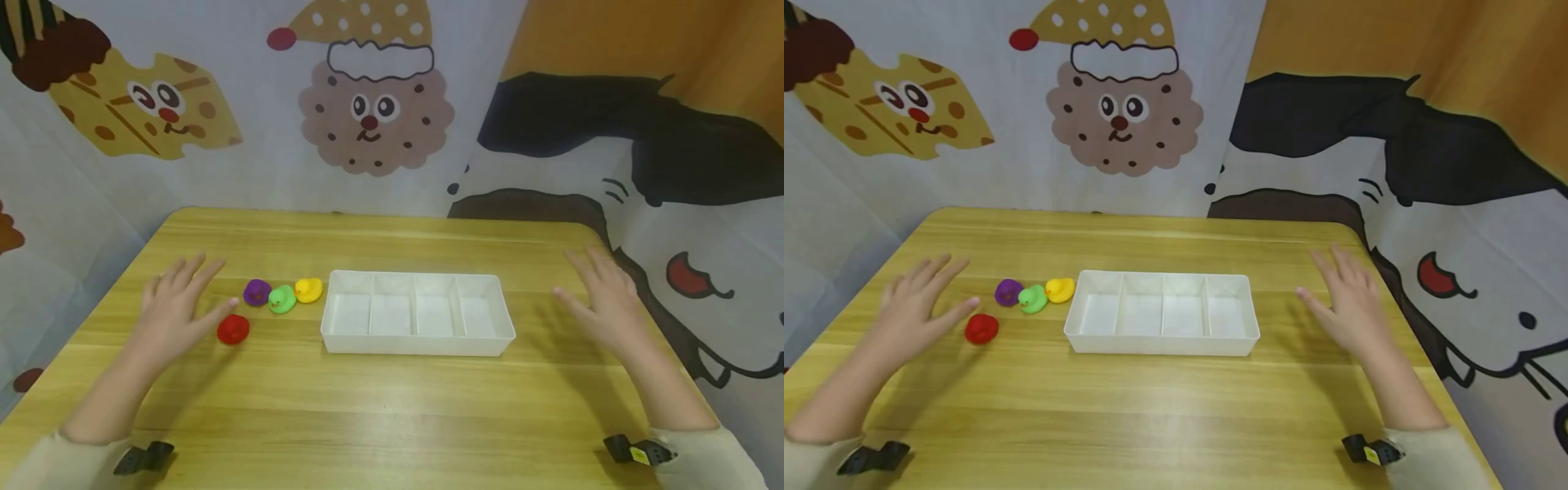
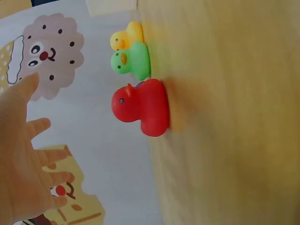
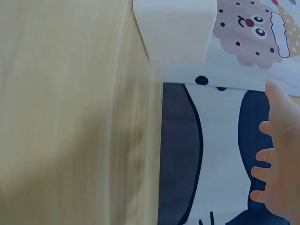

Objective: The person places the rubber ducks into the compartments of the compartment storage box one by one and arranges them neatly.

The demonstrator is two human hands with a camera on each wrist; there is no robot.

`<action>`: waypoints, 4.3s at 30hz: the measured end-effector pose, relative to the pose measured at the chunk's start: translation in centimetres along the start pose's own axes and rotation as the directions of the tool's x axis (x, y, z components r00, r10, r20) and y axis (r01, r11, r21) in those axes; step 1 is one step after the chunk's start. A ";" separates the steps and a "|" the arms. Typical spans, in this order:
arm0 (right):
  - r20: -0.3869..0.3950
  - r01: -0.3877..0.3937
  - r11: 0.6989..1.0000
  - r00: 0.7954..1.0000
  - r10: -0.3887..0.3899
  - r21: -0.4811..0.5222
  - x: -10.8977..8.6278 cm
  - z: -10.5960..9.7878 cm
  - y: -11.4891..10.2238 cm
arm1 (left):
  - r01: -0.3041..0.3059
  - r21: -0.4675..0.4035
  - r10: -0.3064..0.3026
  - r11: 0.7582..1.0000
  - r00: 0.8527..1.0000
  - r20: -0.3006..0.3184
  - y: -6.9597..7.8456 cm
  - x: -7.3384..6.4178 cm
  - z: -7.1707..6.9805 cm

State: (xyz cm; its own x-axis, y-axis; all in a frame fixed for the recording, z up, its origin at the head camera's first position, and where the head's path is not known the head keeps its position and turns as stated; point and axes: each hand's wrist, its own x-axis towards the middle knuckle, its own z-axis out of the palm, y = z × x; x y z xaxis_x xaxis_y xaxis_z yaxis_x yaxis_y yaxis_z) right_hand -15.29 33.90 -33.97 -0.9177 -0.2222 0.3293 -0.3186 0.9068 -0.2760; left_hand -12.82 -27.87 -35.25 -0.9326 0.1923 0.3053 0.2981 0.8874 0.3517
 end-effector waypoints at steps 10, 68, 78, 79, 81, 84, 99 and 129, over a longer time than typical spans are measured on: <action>-0.066 0.026 0.982 0.998 -0.014 0.186 0.0 1.9 -1.2 | -0.016 -0.193 -0.002 0.981 0.996 -0.093 -0.4 -1.3 1.3; 0.220 -0.124 0.768 0.975 -0.023 0.628 -0.7 7.6 -2.0 | 0.148 -0.334 -0.149 0.931 0.989 0.024 -2.0 -2.8 4.6; 0.211 -0.120 0.749 0.977 -0.027 0.651 -0.8 7.8 -1.8 | 0.121 -0.329 -0.131 0.936 0.991 -0.008 -0.9 -2.5 4.2; 0.209 -0.119 0.746 0.978 -0.028 0.655 -0.8 7.9 -1.8 | 0.118 -0.336 -0.128 0.935 0.992 -0.008 -0.7 -2.4 4.1; 0.205 -0.116 0.740 0.978 -0.030 0.663 -0.8 7.9 -1.7 | 0.115 -0.347 -0.126 0.931 0.992 -0.007 -0.3 -2.3 3.9; 0.204 -0.117 0.737 0.979 -0.029 0.665 -0.9 7.9 -1.7 | 0.108 -0.368 -0.119 0.924 0.993 -0.007 0.4 -2.1 3.6; 0.210 -0.131 0.727 0.977 -0.019 0.674 -0.8 7.9 -1.7 | 0.083 -0.434 -0.092 0.897 0.996 0.000 4.1 -0.4 3.1; 0.225 -0.168 0.678 0.974 0.005 0.715 -0.8 8.5 -1.7 | -0.007 -0.632 0.026 0.775 0.999 0.021 11.3 5.5 4.6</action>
State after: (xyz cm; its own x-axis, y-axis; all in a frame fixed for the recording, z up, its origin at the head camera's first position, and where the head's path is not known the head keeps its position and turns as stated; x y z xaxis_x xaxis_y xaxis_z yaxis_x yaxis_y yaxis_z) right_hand -16.03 29.47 -41.41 -0.9490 -0.2930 0.1164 -0.2314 0.3964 -0.8884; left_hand -15.49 -14.86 -33.70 -0.9285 0.2241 0.2961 0.3662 0.4210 0.8298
